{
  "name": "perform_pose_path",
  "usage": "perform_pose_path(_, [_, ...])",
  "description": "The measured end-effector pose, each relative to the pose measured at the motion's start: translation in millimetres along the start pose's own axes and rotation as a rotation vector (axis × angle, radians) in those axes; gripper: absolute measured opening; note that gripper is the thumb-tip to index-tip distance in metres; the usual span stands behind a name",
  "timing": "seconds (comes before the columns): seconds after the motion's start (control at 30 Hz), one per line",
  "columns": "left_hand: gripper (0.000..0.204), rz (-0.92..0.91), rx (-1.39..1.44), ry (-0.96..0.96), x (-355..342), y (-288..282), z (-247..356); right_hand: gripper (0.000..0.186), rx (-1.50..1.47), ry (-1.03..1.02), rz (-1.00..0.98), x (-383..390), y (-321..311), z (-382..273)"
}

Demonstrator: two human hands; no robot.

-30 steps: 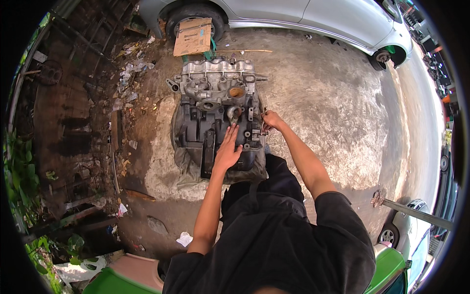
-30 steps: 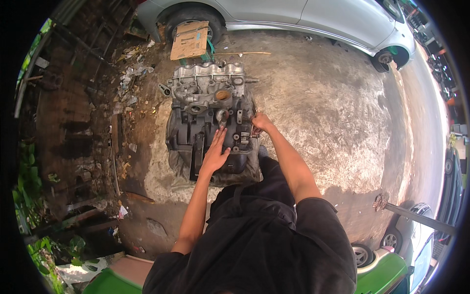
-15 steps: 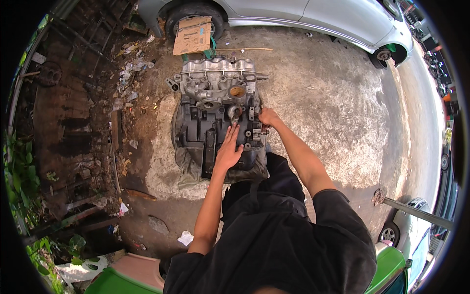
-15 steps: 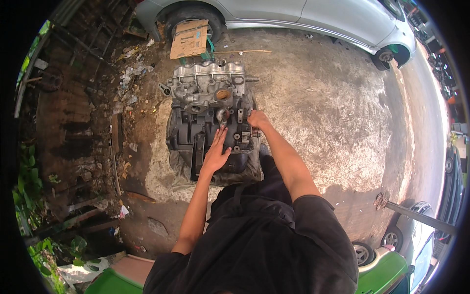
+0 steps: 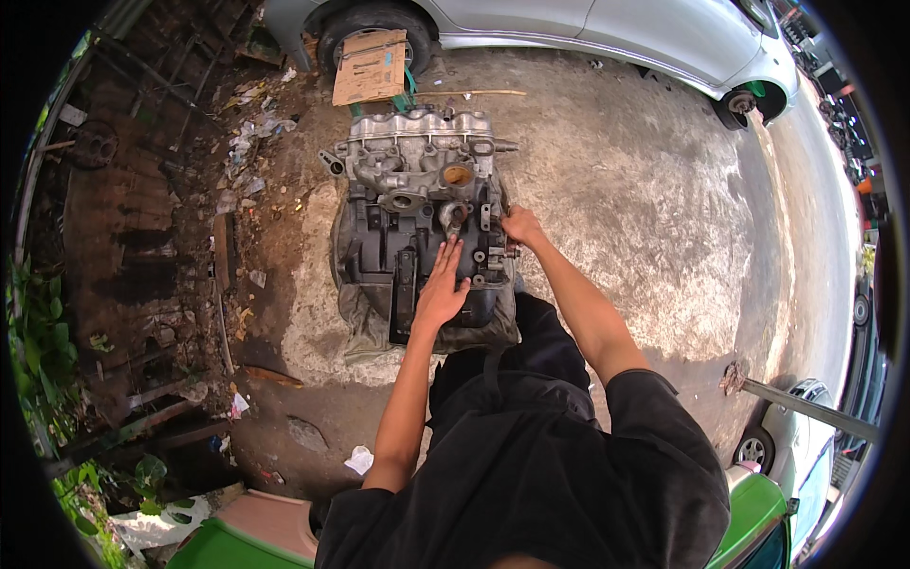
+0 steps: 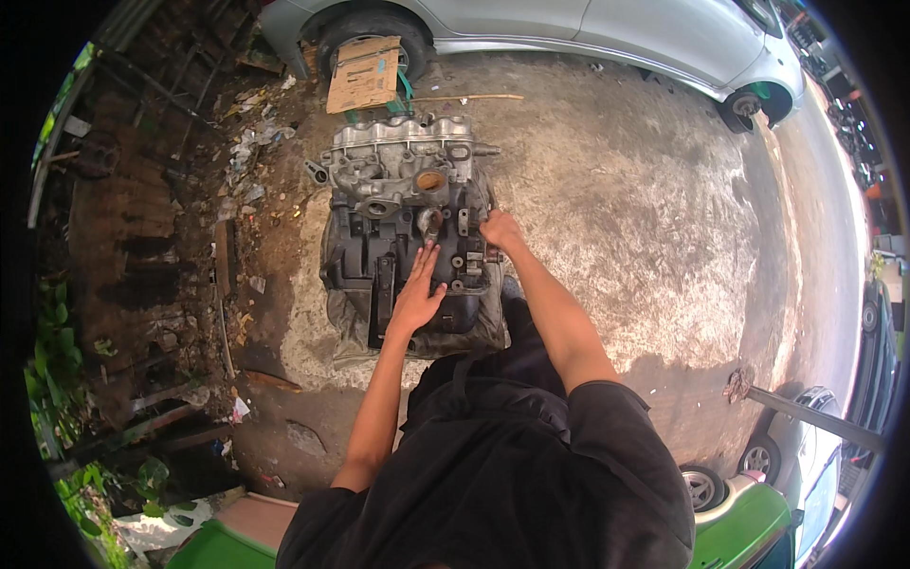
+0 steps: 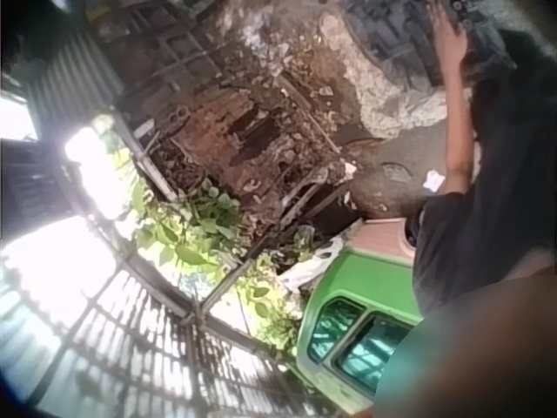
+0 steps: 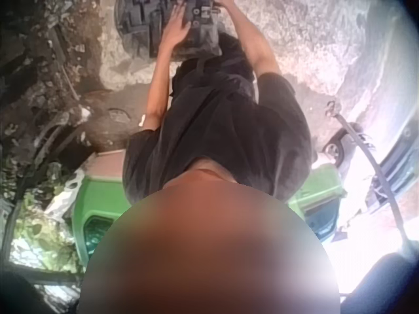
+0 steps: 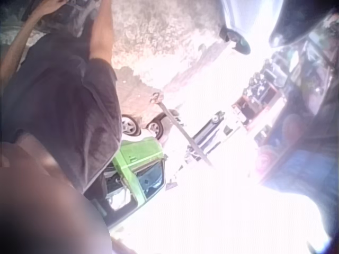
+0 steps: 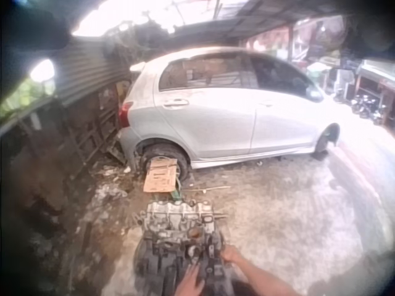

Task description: The person uses a wrench to loosen and remove bolts from a car engine block resting on a cloth on the ground. They repeatedly turn the wrench on several bolt locations, then place the removed bolts on a nearby cardboard box.

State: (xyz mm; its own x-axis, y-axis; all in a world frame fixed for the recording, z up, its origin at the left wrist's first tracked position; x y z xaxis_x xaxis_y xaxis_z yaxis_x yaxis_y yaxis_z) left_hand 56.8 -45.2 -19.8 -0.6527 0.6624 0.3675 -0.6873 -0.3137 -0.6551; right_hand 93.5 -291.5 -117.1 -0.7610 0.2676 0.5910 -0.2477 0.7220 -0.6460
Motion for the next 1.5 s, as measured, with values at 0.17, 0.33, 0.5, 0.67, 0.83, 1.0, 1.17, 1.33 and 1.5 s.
perform_pose_path(0.17, [0.079, -0.001, -0.004, -0.01, 1, -1, 2, 0.051, -0.163, -0.058, 0.122, 58, -3, 1])
perform_pose_path(0.33, [0.079, -0.003, -0.014, -0.018, 1, 0, 3, 0.033, -0.245, -0.417, 0.355, 144, 51, 6])
perform_pose_path(0.5, [0.08, -0.013, -0.051, -0.037, 1, 1, 2, 0.026, -0.061, -0.582, 0.406, 156, 73, 34])
perform_pose_path(0.67, [0.079, -0.017, -0.061, -0.051, 1, -1, 5, 0.026, -0.354, -0.319, 0.451, 136, 51, 73])
perform_pose_path(0.83, [0.078, -0.018, -0.051, -0.047, 2, -1, 5, 0.02, -0.643, -0.333, 0.266, 115, 31, 78])
perform_pose_path(1.0, [0.078, -0.029, -0.055, -0.065, 1, -1, 5, 0.014, -0.934, -0.368, 0.073, 100, 26, 68])
perform_pose_path(1.17, [0.077, -0.019, -0.031, -0.058, 2, -2, 6, 0.015, -0.843, -0.318, 0.127, 79, 22, 75])
perform_pose_path(1.33, [0.077, -0.02, -0.031, -0.061, 2, -3, 7, 0.031, -0.637, -0.177, 0.16, 50, 26, 87])
perform_pose_path(1.5, [0.076, -0.008, 0.014, -0.046, 2, -3, 6, 0.031, -0.762, -0.059, -0.032, 28, 39, 83])
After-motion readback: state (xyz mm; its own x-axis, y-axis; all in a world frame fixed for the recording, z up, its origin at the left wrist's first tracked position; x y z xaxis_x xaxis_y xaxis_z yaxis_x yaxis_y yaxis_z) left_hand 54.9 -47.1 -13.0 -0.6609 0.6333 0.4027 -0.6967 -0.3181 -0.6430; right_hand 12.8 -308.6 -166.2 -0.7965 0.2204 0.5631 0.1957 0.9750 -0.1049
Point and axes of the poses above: each hand's wrist, its own x-axis away from the middle knuckle, its own y-axis out of the palm, z = x × y, the point moved 5 cm from there along -x, towards the middle knuckle, and after that the axes turned 8 degrees about -z, right-handed, at the moved point
